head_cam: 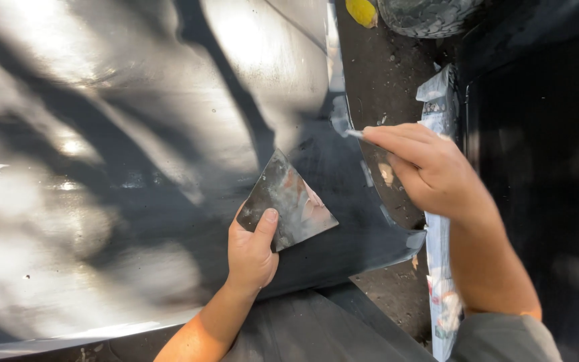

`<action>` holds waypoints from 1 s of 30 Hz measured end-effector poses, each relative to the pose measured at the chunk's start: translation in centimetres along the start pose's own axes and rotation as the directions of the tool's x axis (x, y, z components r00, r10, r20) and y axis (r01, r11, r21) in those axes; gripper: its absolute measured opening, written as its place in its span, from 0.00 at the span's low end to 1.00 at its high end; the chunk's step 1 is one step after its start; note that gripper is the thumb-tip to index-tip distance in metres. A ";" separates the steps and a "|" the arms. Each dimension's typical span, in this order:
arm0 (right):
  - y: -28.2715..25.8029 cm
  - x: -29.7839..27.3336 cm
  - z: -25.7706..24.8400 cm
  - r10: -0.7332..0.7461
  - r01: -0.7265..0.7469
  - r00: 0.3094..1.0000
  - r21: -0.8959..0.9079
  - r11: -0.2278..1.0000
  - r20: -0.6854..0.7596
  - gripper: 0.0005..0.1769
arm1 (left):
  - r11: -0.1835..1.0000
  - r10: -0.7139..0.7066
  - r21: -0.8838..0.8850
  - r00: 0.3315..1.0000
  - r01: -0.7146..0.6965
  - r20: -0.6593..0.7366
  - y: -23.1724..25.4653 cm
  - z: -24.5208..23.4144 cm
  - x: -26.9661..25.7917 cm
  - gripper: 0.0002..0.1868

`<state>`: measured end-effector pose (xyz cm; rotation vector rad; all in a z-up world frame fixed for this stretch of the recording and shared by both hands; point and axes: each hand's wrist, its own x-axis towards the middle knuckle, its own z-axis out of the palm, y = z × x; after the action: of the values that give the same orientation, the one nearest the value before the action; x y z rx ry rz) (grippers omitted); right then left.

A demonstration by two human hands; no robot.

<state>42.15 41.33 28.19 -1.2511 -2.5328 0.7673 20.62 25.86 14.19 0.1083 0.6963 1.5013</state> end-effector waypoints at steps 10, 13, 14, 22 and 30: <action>-5.3 -5.8 5.0 -0.126 0.228 0.962 0.453 0.862 -0.244 0.21 | 0.989 0.044 -0.131 0.987 -0.065 -0.156 1.2 4.4 0.4 0.15; -5.5 -5.9 5.0 -0.148 0.237 0.961 0.426 0.873 -0.232 0.21 | 0.980 0.125 -0.139 0.983 -0.143 -0.134 2.0 4.5 -0.3 0.15; -5.6 -5.9 4.9 -0.157 0.240 0.961 0.407 0.881 -0.227 0.20 | 0.974 0.161 -0.140 0.980 -0.177 -0.120 2.3 4.3 -0.6 0.15; -5.9 -5.2 4.0 -0.275 0.312 0.946 0.253 0.916 -0.172 0.21 | 0.949 0.269 -0.164 0.963 -0.271 -0.033 4.2 2.6 -1.8 0.15; -5.6 -6.3 4.9 -0.079 0.195 0.922 0.279 0.940 -0.379 0.19 | 0.883 0.463 0.049 0.883 -0.467 0.069 5.7 3.0 -3.0 0.20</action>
<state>40.27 31.82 27.27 -0.9892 -2.0794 0.7832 17.39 24.70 20.42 0.3893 0.7041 1.9285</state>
